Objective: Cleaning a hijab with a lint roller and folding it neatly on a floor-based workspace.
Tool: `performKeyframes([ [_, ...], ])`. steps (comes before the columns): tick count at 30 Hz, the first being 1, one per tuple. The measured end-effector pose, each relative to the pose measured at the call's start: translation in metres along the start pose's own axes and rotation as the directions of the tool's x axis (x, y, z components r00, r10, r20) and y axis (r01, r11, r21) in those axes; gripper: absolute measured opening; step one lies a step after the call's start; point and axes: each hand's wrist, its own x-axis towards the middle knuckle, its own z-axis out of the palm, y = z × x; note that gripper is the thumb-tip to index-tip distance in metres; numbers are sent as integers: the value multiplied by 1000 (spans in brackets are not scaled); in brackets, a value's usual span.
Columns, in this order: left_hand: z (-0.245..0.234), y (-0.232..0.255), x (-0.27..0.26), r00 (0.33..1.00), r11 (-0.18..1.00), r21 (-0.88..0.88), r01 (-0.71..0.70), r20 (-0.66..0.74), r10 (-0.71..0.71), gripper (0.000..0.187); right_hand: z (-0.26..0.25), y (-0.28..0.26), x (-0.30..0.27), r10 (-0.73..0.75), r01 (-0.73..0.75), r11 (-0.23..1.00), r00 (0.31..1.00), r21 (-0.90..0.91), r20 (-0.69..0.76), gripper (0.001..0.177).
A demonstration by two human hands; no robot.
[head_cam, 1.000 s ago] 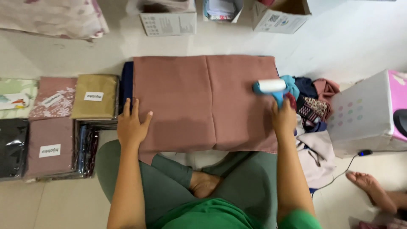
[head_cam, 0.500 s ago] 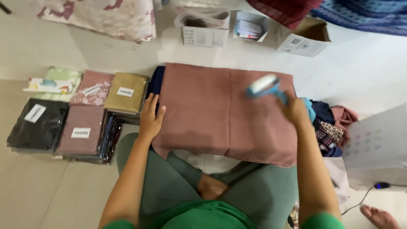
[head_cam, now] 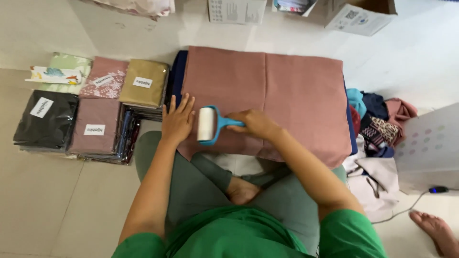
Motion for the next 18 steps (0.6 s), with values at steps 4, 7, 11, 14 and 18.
performKeyframes([
  [4,-3,-2,0,995,1000,26,-13,95,11,57,-32,29,-63,123,-126,990,991,-63,-47,39],
  [7,-1,-4,1,994,999,6,-40,98,39,58,-68,49,-136,279,-288,947,957,-144,-80,41],
  [11,-3,1,1,997,998,53,-18,81,14,58,-111,68,-241,472,-492,800,869,-342,-146,42],
  [14,2,1,2,999,999,53,-12,42,9,60,-139,46,-287,629,-650,662,753,-373,-195,39],
  [18,-4,6,0,1000,1000,20,7,-2,-7,62,-154,48,-339,664,-716,556,688,-423,-292,41],
])
